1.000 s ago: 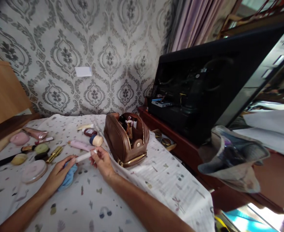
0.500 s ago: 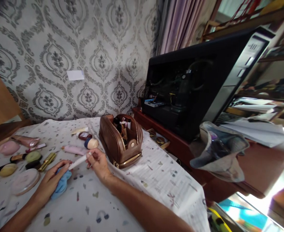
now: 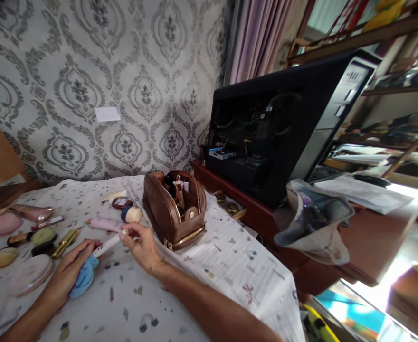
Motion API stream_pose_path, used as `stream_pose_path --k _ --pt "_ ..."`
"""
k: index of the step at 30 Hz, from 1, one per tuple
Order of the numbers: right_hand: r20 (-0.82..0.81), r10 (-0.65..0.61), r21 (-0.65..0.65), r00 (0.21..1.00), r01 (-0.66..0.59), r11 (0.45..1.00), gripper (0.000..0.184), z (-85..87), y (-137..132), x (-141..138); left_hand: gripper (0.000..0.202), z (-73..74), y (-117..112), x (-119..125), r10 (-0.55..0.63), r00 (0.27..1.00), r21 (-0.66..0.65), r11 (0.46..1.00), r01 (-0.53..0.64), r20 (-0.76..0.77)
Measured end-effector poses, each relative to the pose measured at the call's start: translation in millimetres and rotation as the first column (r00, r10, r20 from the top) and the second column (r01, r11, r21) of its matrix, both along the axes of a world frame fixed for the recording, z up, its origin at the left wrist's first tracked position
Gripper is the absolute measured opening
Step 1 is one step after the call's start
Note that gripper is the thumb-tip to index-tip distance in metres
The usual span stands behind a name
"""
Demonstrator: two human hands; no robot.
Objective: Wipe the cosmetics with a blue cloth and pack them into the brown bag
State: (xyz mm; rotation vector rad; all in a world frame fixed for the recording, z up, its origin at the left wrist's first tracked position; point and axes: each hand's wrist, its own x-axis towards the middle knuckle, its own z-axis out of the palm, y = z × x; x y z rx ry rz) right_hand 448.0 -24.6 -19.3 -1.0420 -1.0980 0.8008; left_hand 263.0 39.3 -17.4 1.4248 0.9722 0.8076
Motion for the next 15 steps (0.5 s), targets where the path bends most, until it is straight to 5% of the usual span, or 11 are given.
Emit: stream_pose_path --k 6,15 --pt "0.185 -0.052 0.069 0.981 0.04 0.997 0.028 22.9 -14.0 6.3 0.059 0.2 4.6 -0.7 -0.017 1.0 0.024 1.0 0.017 0.004" --pt "0.513 -0.199 0.209 0.835 0.103 0.972 0.027 77.1 -42.7 54.3 0.069 -1.9 2.8 -1.5 -0.008 0.998 -0.02 1.0 0.007 -0.062"
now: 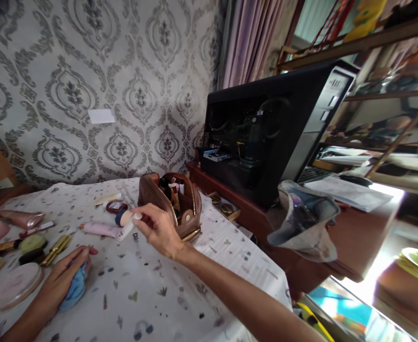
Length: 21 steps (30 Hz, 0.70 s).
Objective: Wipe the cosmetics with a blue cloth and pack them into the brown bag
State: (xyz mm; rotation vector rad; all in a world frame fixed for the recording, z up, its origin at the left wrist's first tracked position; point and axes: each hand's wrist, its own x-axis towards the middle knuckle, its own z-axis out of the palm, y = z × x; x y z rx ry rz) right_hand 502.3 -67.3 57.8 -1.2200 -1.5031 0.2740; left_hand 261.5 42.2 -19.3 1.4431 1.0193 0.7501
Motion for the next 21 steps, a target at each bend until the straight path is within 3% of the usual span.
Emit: stream_pose_path --k 5,10,13,17,21 --pt "0.09 -0.045 0.033 0.995 0.042 0.999 0.026 22.2 -8.9 21.8 0.073 -3.4 3.2 0.8 0.003 1.0 0.022 1.0 -0.003 -0.026" --pt "-0.125 -0.056 0.014 0.991 0.058 0.998 0.035 38.4 -8.8 54.9 0.071 -0.4 1.4 1.1 -0.019 0.998 0.037 0.999 0.021 -0.053" --pt "-0.189 -0.177 0.032 0.966 0.186 0.982 0.039 47.7 -6.8 84.0 0.07 2.9 0.5 1.0 -0.05 0.997 0.054 0.997 0.054 -0.067" --pt "0.04 -0.437 0.134 0.898 0.429 0.893 0.027 52.5 -4.2 118.0 0.07 2.5 2.0 1.2 -0.041 0.994 0.089 0.995 0.049 -0.096" --pt "0.334 -0.586 0.121 0.738 0.583 0.803 0.016 47.5 -2.2 132.2 0.067 -1.7 4.3 -0.4 -0.064 0.992 0.107 0.991 0.076 -0.112"
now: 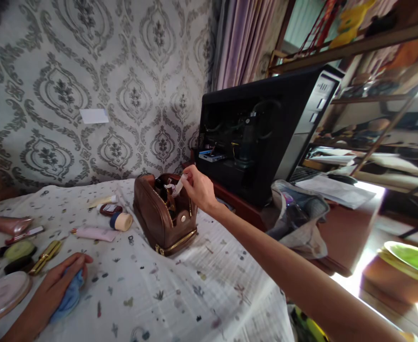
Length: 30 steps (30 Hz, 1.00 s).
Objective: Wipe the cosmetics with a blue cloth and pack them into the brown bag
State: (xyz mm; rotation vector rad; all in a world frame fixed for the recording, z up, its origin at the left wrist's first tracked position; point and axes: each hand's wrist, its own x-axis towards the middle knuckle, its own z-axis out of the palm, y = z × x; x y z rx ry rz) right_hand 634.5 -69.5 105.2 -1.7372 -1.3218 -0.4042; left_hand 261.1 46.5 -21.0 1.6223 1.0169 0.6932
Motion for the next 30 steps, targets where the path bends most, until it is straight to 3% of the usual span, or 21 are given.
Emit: stream_pose_path --k 5,10,21,30 --pt "0.249 -0.138 -0.076 0.959 0.161 0.984 0.014 -6.2 5.2 1.0 0.063 -8.1 5.6 -4.9 -0.035 0.999 0.05 0.998 0.036 -0.021" --pt "0.445 -0.161 -0.16 0.881 0.255 0.954 0.014 -10.1 10.9 2.9 0.062 -8.8 7.1 -4.7 -0.033 0.998 0.087 0.995 0.037 -0.053" --pt "0.449 -0.15 -0.224 0.881 0.274 0.935 0.024 -21.9 13.3 9.7 0.073 8.2 -2.5 2.3 -0.031 0.993 0.081 0.996 0.041 -0.112" --pt "0.47 -0.097 -0.302 0.877 0.263 0.916 0.025 -26.2 7.3 8.6 0.064 8.4 -3.3 1.4 -0.023 0.997 0.104 0.994 0.031 -0.079"
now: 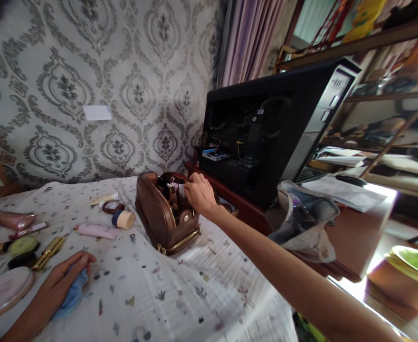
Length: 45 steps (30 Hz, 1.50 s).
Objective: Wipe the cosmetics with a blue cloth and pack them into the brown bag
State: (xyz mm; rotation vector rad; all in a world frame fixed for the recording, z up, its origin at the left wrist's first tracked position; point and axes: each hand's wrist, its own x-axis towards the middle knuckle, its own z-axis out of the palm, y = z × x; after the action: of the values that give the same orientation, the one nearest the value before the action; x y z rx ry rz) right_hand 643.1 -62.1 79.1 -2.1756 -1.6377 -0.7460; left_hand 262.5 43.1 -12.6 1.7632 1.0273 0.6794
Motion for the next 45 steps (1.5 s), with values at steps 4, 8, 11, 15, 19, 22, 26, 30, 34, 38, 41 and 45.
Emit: stream_pose_path --k 4,8,11,15,19,22,26,30,34,38,41,45 --pt "-0.041 0.0 -0.008 0.999 -0.001 1.0 0.024 -1.6 -0.6 -0.2 0.063 0.7 0.2 0.1 -0.028 0.999 -0.019 0.999 0.028 0.018" --pt "-0.133 0.025 0.048 0.991 -0.019 0.999 0.026 -3.7 -2.8 -0.8 0.06 -1.7 2.2 -1.2 -0.025 1.0 0.016 1.0 0.024 0.019" --pt "-0.219 0.117 0.205 0.969 -0.071 0.976 0.025 -3.4 -10.0 -7.5 0.058 -7.6 6.1 -4.3 -0.019 1.0 0.039 0.999 0.018 0.021" --pt "-0.233 0.376 0.474 0.897 -0.233 0.849 0.02 -6.5 -31.4 -38.4 0.059 -13.5 8.7 -7.4 -0.029 0.999 -0.007 1.0 0.029 -0.016" --pt "-0.137 0.61 0.464 0.781 -0.493 0.736 0.022 -28.8 -54.9 -88.4 0.061 -13.6 6.7 -6.4 -0.022 1.0 -0.027 0.999 0.021 -0.009" --pt "-0.095 0.735 0.337 0.672 -0.673 0.659 0.028 -54.7 -61.4 -117.6 0.06 -12.3 6.4 -5.5 -0.022 1.0 -0.031 0.999 0.022 -0.015" --pt "-0.119 0.782 0.223 0.612 -0.751 0.621 0.03 -78.8 -54.0 -133.4 0.058 -10.9 6.9 -4.5 -0.026 0.999 -0.018 1.0 0.025 -0.045" --pt "-0.175 0.774 0.182 0.608 -0.753 0.632 0.021 -85.7 -42.7 -138.8 0.06 -8.9 5.8 -2.9 -0.02 0.999 -0.015 1.0 0.019 -0.043" --pt "-0.227 0.757 0.122 0.613 -0.753 0.646 0.012 -90.0 -34.2 -146.4 0.06 -4.6 4.3 -2.1 -0.025 0.997 -0.044 0.999 0.022 -0.079" --pt "-0.278 0.736 0.052 0.617 -0.756 0.653 0.015 -97.1 -23.5 -153.4 0.057 -0.7 1.9 -0.1 -0.041 0.996 -0.09 0.995 0.034 -0.083" --pt "-0.374 0.712 0.055 0.594 -0.753 0.656 0.013 -101.5 -14.4 -159.7 0.053 1.2 -1.3 3.4 -0.031 0.998 -0.07 0.997 0.028 -0.047" --pt "-0.496 0.663 0.101 0.561 -0.72 0.686 0.019 -105.6 -3.6 -174.1 0.049 0.8 -1.7 6.1 -0.051 0.999 0.028 0.998 0.05 0.01"
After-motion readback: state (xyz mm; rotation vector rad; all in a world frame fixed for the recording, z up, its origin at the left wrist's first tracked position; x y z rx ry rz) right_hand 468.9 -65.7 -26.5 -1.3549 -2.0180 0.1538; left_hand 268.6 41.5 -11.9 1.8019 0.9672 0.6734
